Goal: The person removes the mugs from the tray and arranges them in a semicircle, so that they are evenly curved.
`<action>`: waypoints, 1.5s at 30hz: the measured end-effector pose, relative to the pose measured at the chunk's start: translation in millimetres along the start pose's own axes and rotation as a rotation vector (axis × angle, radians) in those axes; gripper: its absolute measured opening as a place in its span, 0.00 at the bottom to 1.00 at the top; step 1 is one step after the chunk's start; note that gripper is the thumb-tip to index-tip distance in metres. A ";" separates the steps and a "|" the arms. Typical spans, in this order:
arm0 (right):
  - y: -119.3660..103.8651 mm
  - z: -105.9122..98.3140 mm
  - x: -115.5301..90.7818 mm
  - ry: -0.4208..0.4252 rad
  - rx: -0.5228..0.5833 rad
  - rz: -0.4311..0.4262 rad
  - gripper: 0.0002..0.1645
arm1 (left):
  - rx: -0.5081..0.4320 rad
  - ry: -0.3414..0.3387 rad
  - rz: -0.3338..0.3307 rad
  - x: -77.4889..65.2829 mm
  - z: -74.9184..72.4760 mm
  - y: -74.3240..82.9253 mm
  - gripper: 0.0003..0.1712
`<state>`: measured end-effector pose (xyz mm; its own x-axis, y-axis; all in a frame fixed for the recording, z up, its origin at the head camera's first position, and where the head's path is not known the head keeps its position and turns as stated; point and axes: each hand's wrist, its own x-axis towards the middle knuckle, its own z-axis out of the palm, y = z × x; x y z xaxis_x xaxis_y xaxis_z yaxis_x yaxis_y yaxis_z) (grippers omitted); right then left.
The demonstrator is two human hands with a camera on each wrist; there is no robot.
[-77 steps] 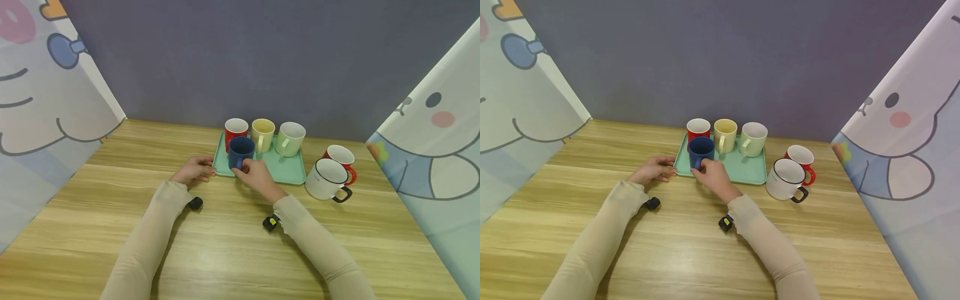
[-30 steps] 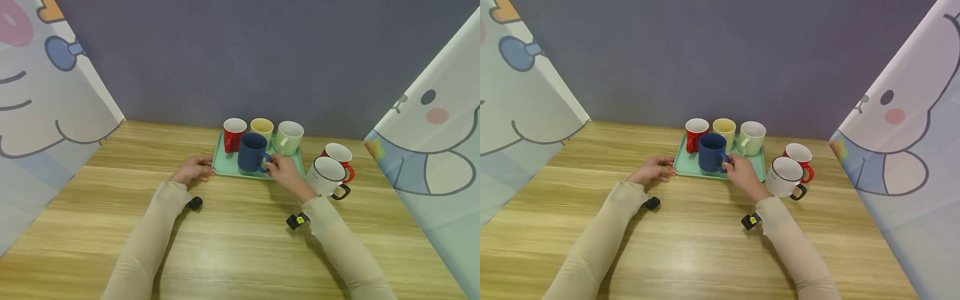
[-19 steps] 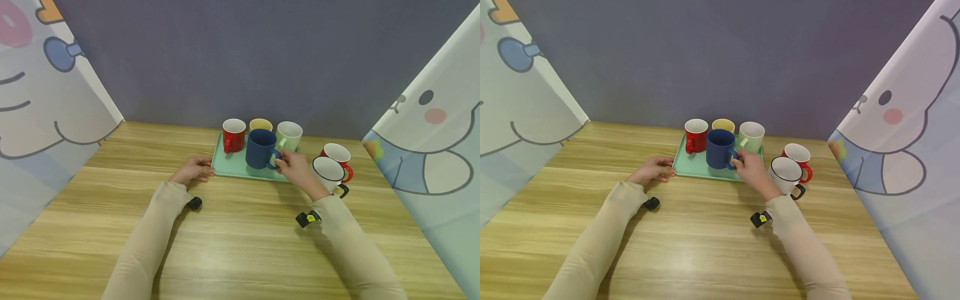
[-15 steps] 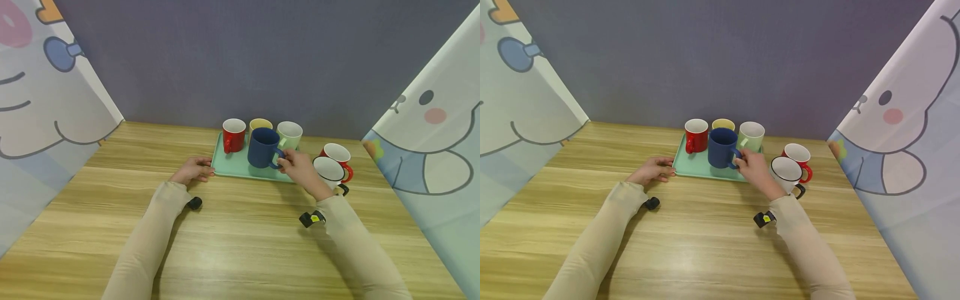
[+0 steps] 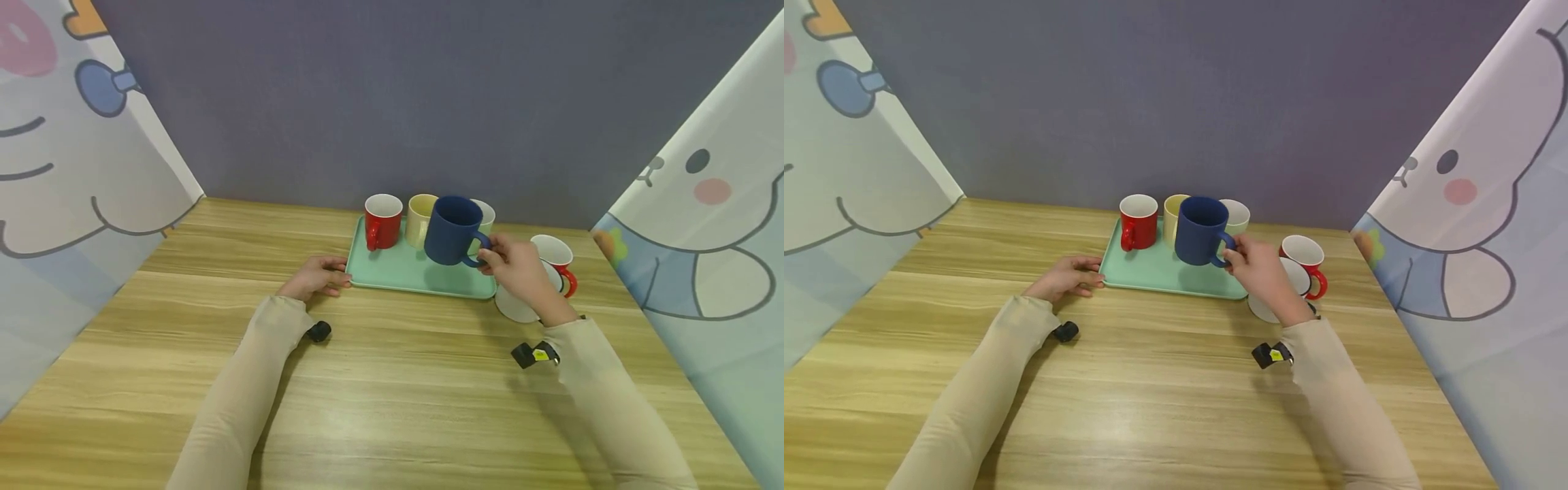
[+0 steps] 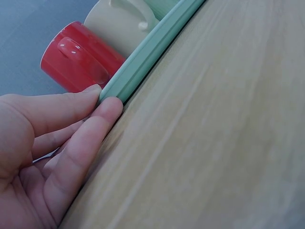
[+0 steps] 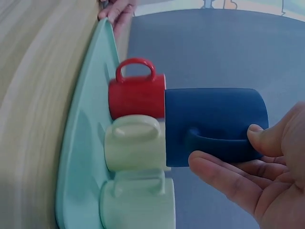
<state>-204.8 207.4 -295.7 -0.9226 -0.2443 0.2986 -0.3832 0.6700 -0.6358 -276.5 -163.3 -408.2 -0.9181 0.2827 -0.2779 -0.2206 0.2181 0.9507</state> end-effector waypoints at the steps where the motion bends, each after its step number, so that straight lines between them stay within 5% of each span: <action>1: 0.8 -2.7 -0.7 0.011 0.002 -0.001 0.10 | -0.001 -0.002 0.000 0.2 0.3 0.1 0.35; 11: 9.4 -30.3 -7.3 0.069 -0.036 0.010 0.11 | -0.011 -0.006 0.006 1.7 1.0 -0.5 0.36; 21: 20.6 -54.1 -12.6 0.126 0.058 0.037 0.14 | -0.002 0.004 -0.008 1.5 0.0 -0.9 0.35; 31: 29.4 -79.8 -18.8 0.146 -0.043 0.156 0.20 | -0.016 -0.017 0.020 -1.6 -0.8 0.1 0.37; 45: 53.2 -98.7 -25.4 0.283 -0.048 0.171 0.17 | -0.012 -0.006 0.002 1.6 -0.6 -1.4 0.36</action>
<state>-197.3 318.5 -266.9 -0.9219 0.0744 0.3802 -0.2149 0.7182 -0.6618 -277.9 -163.8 -409.9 -0.9166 0.2888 -0.2765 -0.2225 0.2061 0.9529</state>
